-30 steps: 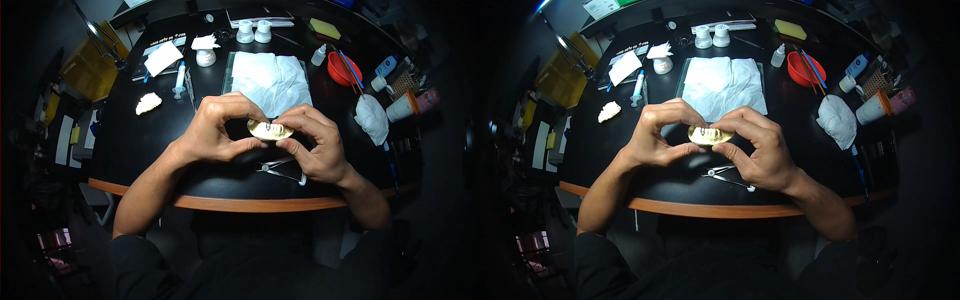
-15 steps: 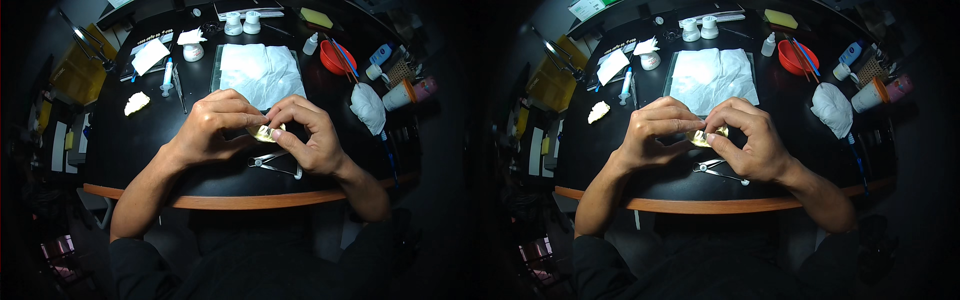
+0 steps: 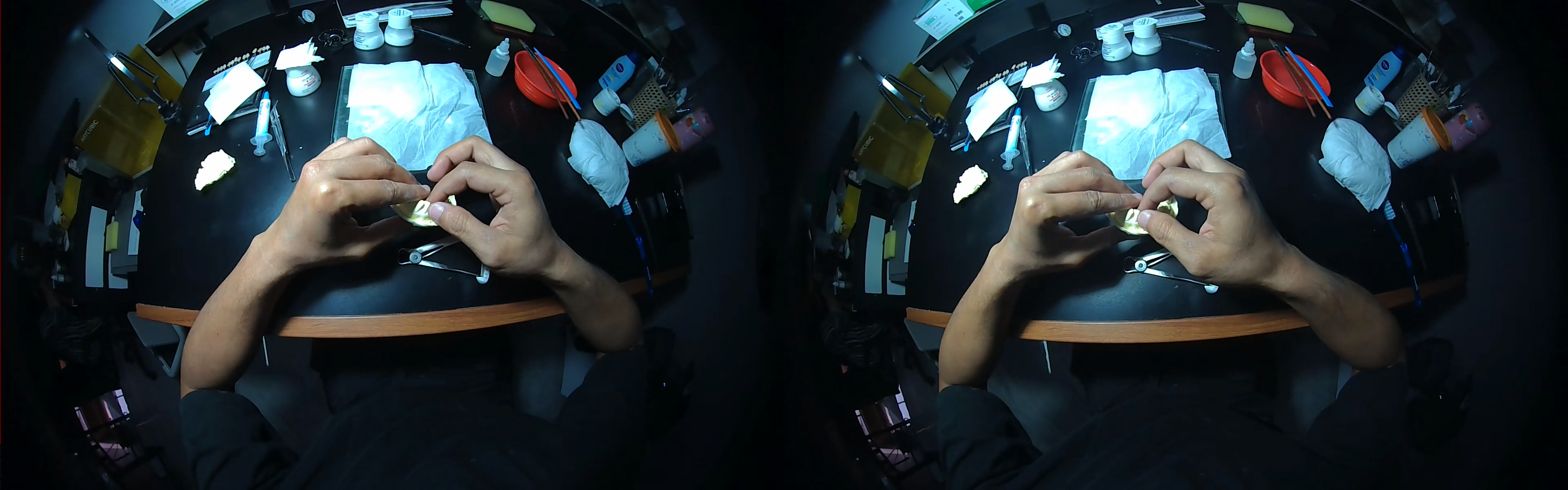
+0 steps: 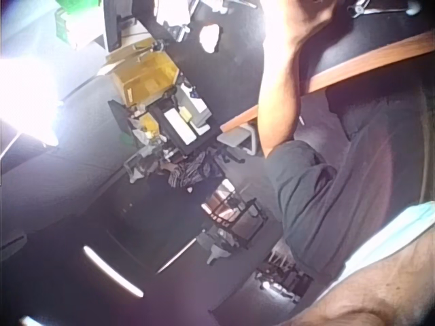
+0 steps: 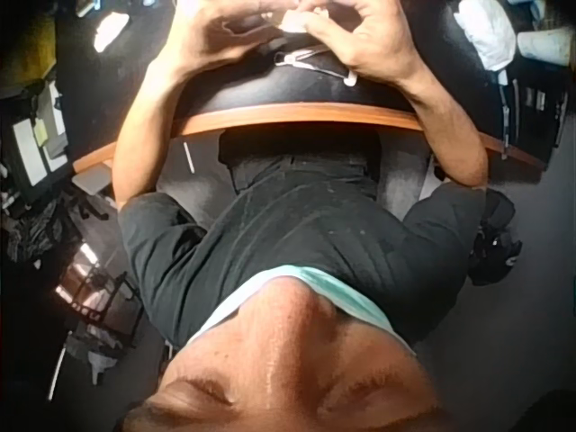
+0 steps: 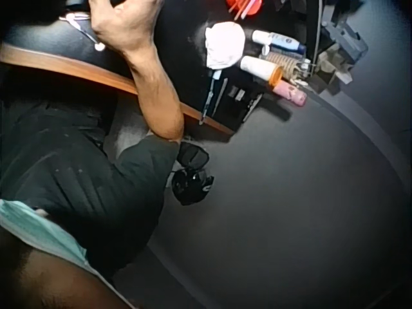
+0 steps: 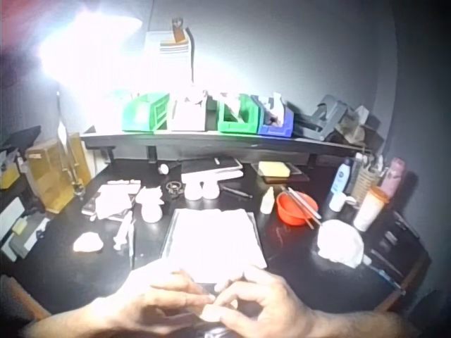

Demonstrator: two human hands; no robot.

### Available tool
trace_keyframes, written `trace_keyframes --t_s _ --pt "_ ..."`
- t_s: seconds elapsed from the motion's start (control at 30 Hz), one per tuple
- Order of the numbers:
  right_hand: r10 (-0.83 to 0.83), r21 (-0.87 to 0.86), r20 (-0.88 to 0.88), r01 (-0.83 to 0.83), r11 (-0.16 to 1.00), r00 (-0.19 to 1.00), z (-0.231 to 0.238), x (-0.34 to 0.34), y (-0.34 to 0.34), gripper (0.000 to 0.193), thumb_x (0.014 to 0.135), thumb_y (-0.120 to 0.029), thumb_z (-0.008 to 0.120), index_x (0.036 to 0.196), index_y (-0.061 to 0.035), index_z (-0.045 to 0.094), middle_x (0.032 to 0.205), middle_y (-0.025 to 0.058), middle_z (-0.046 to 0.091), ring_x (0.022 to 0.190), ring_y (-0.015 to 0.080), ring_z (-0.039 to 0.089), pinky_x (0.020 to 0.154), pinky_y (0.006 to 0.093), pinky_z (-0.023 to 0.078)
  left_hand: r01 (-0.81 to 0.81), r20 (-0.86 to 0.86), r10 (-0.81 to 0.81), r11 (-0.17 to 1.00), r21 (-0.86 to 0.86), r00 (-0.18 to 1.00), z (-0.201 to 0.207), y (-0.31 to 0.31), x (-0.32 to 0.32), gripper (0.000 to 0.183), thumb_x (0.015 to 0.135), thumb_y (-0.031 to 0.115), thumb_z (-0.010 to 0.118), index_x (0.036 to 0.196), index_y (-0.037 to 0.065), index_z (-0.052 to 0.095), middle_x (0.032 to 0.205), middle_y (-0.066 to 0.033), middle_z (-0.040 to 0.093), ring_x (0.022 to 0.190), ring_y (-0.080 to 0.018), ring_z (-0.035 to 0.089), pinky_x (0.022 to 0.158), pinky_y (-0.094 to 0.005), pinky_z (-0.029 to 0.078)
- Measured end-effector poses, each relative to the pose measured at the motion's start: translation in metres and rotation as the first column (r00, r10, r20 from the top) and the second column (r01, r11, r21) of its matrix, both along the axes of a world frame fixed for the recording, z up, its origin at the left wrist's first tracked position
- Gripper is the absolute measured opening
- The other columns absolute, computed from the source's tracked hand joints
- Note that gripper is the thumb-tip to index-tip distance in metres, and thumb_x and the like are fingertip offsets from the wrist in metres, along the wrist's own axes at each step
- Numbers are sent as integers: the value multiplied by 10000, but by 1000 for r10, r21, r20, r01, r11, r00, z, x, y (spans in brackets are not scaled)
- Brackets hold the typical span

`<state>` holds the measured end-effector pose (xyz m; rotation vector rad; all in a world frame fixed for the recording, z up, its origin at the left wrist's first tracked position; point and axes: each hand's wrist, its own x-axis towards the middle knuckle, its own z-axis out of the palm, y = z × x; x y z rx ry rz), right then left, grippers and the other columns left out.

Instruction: The person holds a dental prosthesis and uses a pen-like tool to scrape and adjust its surface. They then wipe the work area with a paper towel and use a metal caliper to measure and adjust the prosthesis, repeatedly opening and closing the caliper while holding the object.

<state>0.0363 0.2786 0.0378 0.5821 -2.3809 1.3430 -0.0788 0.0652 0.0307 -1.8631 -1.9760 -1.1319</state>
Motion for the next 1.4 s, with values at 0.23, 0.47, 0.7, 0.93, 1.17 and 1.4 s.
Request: trace_keyframes --t_s 0.23,0.47,0.7,0.93,1.17,1.4 --pt "-52 -69 -32 49 996 998 1 -1 6 25 868 -23 723 890 -11 719 964 90 657 910 171 658 816 309 526 31 30 -31 1000 -3 999 -1 3 2 442 603 7 869 1035 75 805 938 -56 756 896 -203 701 783 -337 547" --pt "41 -148 125 -22 989 991 1 0 7 52 879 -45 708 901 -2 726 921 89 669 901 165 648 832 305 510 21 23 -20 1000 -4 1000 1 1 1 450 612 -5 849 1054 58 794 954 -69 760 899 -214 707 807 -339 550" --pt "34 -198 163 -1 980 986 0 0 7 68 877 -44 708 918 -4 744 923 84 671 904 163 647 850 308 502 10 10 -10 1000 16 1000 0 1 1 408 619 15 868 1018 64 796 949 -63 760 894 -204 704 785 -344 542" --pt "29 -156 140 -7 988 990 -2 -2 7 72 876 -25 702 927 -11 752 931 81 678 904 157 649 852 296 504 25 11 -25 1000 0 1000 0 0 -1 403 621 27 870 1015 59 795 929 -61 755 890 -204 698 781 -347 536" --pt "45 -187 173 -12 982 984 -1 -3 6 86 877 -14 706 938 -20 766 910 70 679 871 142 649 831 287 508 33 45 -32 999 -3 998 2 0 0 367 632 31 871 989 51 792 934 -68 759 884 -209 702 772 -346 536" --pt "35 -166 207 0 986 978 2 0 8 120 879 -19 720 978 -38 786 893 57 679 860 120 642 803 267 502 21 97 -19 1000 -12 995 1 1 0 342 657 35 878 986 52 790 929 -80 763 912 -212 718 800 -339 558"
